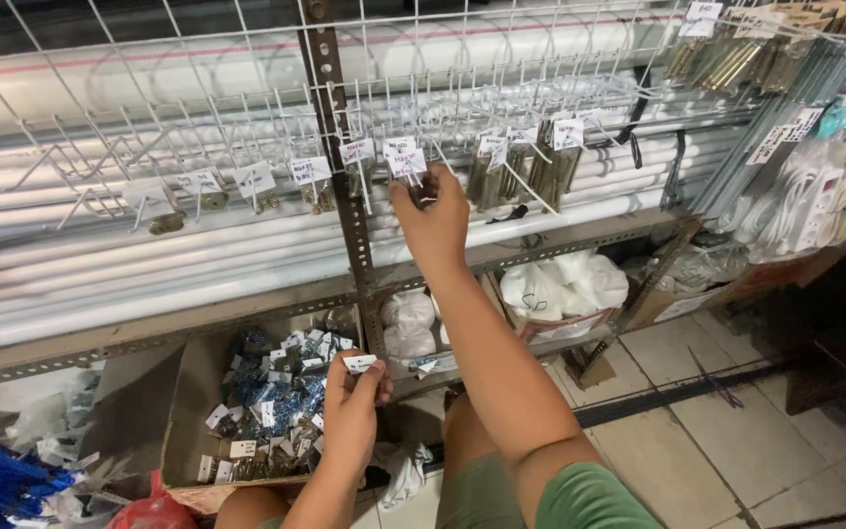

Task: The person sits on a low stool and organizes small hardware items, such as screws and bolts, from a cardboard box. They pick up the items, which are packaged in small plastic bags with labels, and hang them on a wire display rack using white plastic ties.

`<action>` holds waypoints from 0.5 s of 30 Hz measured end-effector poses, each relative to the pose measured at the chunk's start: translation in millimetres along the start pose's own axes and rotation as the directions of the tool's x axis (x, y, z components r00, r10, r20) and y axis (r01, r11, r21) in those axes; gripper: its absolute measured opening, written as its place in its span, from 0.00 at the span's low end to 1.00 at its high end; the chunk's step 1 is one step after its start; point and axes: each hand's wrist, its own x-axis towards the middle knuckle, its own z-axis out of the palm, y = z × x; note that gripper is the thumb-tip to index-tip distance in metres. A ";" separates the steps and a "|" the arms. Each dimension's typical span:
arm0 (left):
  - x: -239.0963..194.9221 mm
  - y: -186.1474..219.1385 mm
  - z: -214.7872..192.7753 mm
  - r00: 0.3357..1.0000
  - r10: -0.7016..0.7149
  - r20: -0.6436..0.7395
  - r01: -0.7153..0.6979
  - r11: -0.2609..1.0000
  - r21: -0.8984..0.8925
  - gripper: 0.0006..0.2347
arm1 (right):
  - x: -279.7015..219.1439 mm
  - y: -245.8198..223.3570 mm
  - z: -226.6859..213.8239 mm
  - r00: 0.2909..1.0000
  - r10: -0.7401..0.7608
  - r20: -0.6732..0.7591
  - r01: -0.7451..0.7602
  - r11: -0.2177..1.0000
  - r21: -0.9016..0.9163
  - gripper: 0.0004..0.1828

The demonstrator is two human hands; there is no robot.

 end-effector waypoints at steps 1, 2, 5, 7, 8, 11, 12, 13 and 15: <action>2.1 -4.4 -2.3 1.000 0.020 0.011 -0.020 1.000 -0.019 0.06 | -1.0 1.3 -0.7 0.998 0.057 0.028 -0.058 0.996 0.065 0.26; 4.2 -8.9 -4.6 0.999 0.040 0.021 -0.039 0.998 -0.039 0.06 | -1.9 2.7 -1.4 0.992 0.111 0.059 -0.118 0.985 0.128 0.27; -0.1 -4.4 -1.3 0.999 0.044 0.026 -0.044 0.999 -0.006 0.06 | -4.8 -12.5 -14.1 0.979 0.111 0.169 -0.151 0.957 0.248 0.19; -0.1 -4.3 -1.1 1.000 0.025 0.017 -0.025 1.000 0.003 0.06 | -8.4 -5.9 -17.1 0.976 0.121 0.183 -0.173 0.938 0.300 0.16; -0.2 -4.3 -0.8 1.000 0.005 0.009 -0.005 1.000 0.012 0.07 | -10.1 -2.5 -18.7 0.971 0.130 0.198 -0.195 0.916 0.351 0.14; 2.4 -8.3 -1.1 0.999 0.024 0.025 -0.023 1.000 -0.017 0.06 | -15.8 -0.2 -29.5 0.969 0.081 0.235 -0.189 0.854 0.485 0.06; 2.8 -6.3 0.3 0.999 0.025 0.026 -0.024 1.000 -0.016 0.06 | -17.0 -5.0 -34.6 0.969 0.080 0.234 -0.188 0.854 0.485 0.06; 2.2 -4.6 1.7 1.000 -0.005 0.009 0.005 1.000 0.030 0.07 | -18.9 -9.6 -40.2 0.945 0.127 0.300 -0.279 0.791 0.545 0.08; 3.3 -7.5 3.1 0.999 -0.035 -0.008 0.036 0.997 0.076 0.09 | -22.3 -12.1 -48.8 0.915 0.167 0.367 -0.368 0.717 0.592 0.10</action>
